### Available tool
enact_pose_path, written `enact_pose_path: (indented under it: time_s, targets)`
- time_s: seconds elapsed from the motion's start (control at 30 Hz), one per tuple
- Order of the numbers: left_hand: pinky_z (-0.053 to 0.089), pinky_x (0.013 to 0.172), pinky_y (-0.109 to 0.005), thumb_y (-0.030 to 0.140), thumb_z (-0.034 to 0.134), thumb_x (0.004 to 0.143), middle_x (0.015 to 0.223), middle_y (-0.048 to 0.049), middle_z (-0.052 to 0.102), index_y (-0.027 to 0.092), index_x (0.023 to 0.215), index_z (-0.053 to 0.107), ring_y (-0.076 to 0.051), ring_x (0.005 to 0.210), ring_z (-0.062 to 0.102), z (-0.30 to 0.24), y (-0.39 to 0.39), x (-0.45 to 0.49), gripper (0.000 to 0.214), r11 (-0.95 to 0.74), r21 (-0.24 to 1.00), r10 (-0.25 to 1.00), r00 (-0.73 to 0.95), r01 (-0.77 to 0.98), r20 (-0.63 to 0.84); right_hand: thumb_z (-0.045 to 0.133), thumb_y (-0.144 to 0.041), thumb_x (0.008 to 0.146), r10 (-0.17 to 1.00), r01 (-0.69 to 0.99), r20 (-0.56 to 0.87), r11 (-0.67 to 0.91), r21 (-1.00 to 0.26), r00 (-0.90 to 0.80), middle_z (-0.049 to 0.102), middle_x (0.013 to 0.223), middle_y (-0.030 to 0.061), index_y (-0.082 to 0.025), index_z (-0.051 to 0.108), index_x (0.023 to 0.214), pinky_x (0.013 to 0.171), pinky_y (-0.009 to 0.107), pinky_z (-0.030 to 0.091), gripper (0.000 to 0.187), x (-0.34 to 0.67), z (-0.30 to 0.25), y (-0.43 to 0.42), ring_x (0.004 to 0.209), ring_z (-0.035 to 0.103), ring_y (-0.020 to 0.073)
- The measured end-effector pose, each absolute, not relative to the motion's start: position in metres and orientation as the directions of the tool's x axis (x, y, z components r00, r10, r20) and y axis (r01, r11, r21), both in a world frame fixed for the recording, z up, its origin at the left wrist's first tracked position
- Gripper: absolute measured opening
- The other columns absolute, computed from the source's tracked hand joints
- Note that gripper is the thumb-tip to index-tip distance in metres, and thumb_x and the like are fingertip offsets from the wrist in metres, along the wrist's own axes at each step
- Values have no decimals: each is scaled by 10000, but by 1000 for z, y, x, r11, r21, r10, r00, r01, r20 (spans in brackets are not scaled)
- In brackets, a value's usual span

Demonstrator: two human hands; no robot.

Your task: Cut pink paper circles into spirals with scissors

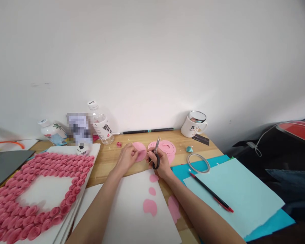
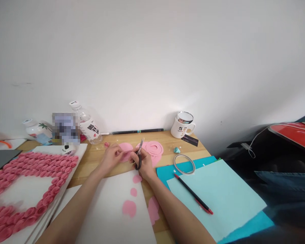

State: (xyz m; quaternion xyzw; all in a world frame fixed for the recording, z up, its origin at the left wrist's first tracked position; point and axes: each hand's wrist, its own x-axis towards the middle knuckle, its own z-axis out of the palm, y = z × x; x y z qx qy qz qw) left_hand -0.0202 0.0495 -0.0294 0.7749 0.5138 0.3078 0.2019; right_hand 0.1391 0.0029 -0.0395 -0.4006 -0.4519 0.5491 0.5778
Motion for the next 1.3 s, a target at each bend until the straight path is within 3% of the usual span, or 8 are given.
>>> enact_pose_path:
  time_s: [0.3,0.63,0.7,0.77,0.9,1.03,1.3]
  targets:
    - [421,666,-298,181,531,733,671,-24,570,177,513,496,-154,678,525,-25,43,-15,222,-353,642,936,258,681,240,650,-356,737,995,-268,101,97,-959,-2,575,604,-17,-195,570,773,422,199,401,184,139,-35,1,527,500,113]
    - [380,527,-265,142,553,664,561,10,529,168,462,509,-121,540,487,-24,43,-19,208,-316,651,943,303,690,136,642,-447,732,998,-319,55,57,-946,13,571,617,-8,-183,552,782,398,182,397,284,140,-43,6,531,518,110]
    - [406,560,-274,163,581,664,611,-1,563,170,510,549,-137,586,515,-25,44,-19,157,-310,647,946,291,696,140,648,-468,719,999,-343,26,34,-939,30,577,620,-5,-180,550,783,387,181,392,311,140,-43,8,523,520,109]
    - [449,676,-303,211,649,647,787,-30,622,175,675,624,-183,756,565,-26,45,-18,52,-335,631,941,277,700,192,666,-478,697,999,-372,-10,7,-928,44,580,617,-4,-179,555,777,387,188,397,329,140,-42,9,520,524,112]
    - [415,898,-380,299,749,589,1026,-64,603,193,945,621,-259,1042,512,-31,45,-16,394,-389,565,921,308,728,237,686,-469,683,994,-446,-72,-28,-895,81,574,606,-6,-175,562,744,386,196,389,325,142,-39,12,525,528,115]
    - [431,841,-379,306,734,616,981,-84,601,175,871,621,-272,1005,515,-36,45,-14,309,-326,534,945,287,780,158,688,-446,687,989,-494,-115,-53,-868,96,571,609,2,-167,569,734,382,195,379,307,143,-35,14,525,527,113]
    - [428,782,-365,302,702,658,885,-69,616,181,785,620,-257,937,520,-41,46,-12,193,-314,517,949,244,796,201,683,-424,694,990,-503,-114,-55,-862,88,559,610,3,-165,567,723,379,197,378,286,143,-34,14,524,522,115]
